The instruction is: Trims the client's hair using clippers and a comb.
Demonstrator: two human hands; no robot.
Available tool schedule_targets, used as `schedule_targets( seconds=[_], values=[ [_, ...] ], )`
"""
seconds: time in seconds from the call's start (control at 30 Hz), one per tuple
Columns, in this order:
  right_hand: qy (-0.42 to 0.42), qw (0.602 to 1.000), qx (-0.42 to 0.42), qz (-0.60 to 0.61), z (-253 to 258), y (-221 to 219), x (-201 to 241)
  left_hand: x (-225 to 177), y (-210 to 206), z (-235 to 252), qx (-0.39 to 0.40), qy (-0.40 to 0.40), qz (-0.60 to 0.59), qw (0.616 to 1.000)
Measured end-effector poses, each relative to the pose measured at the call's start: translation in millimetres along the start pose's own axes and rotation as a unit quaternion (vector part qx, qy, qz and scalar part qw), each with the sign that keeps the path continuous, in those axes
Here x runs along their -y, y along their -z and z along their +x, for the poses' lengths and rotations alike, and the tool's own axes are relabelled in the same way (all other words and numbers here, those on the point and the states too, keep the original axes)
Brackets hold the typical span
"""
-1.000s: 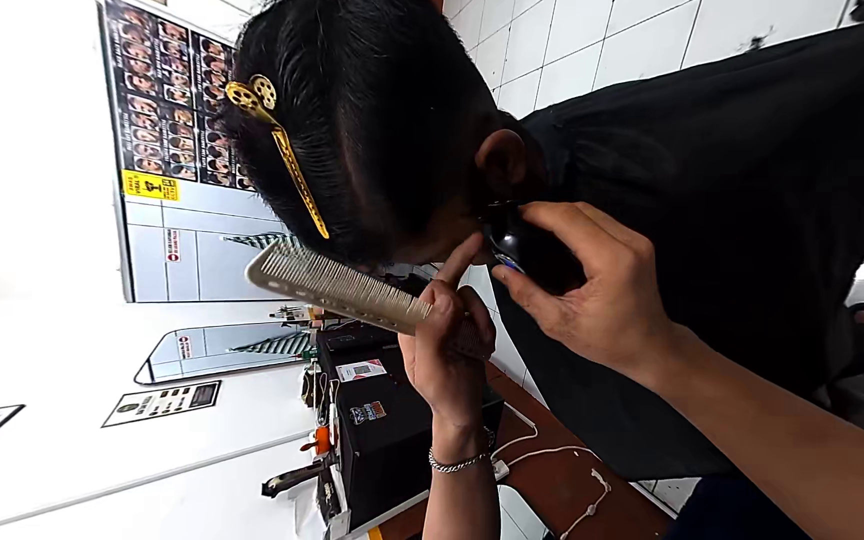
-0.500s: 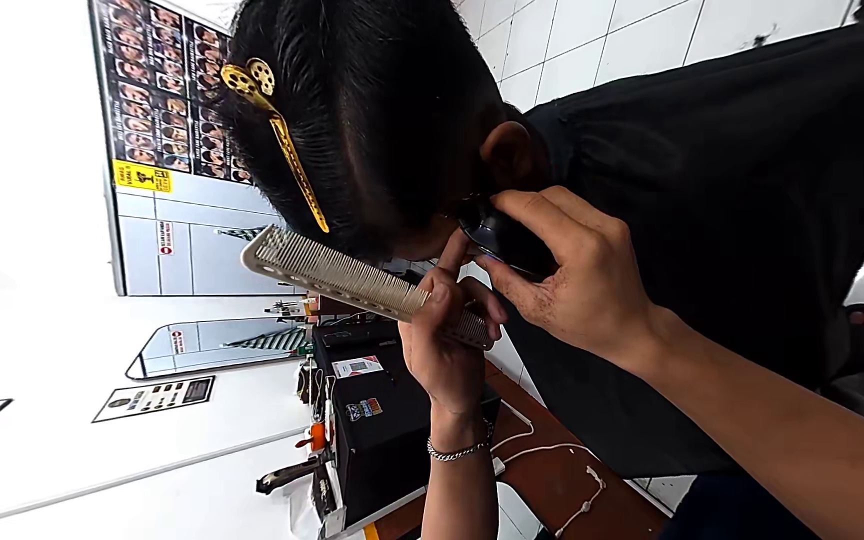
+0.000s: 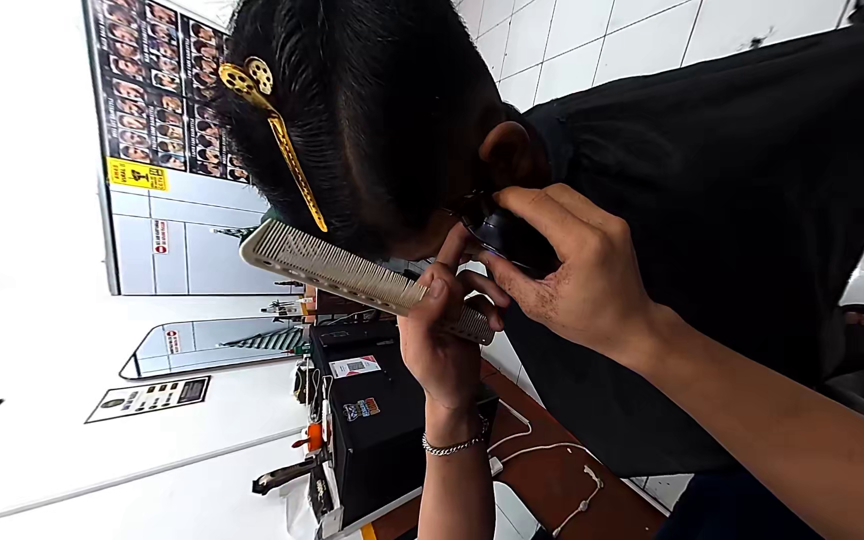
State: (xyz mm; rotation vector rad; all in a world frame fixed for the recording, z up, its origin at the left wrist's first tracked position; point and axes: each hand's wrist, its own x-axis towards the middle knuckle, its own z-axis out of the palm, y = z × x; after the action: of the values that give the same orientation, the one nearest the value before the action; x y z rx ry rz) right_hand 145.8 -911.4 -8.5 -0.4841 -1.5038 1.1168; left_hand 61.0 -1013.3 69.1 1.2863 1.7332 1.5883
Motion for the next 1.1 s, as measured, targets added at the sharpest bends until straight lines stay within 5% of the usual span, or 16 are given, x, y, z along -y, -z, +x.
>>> schedule_targets(
  seconds=[1.1],
  values=[
    [0.008, 1.000, -0.004, -0.012, 1.4, 0.3, 3.5, -3.7, -0.7, 4.5, 0.015, -0.022, 0.027, 0.999]
  ],
)
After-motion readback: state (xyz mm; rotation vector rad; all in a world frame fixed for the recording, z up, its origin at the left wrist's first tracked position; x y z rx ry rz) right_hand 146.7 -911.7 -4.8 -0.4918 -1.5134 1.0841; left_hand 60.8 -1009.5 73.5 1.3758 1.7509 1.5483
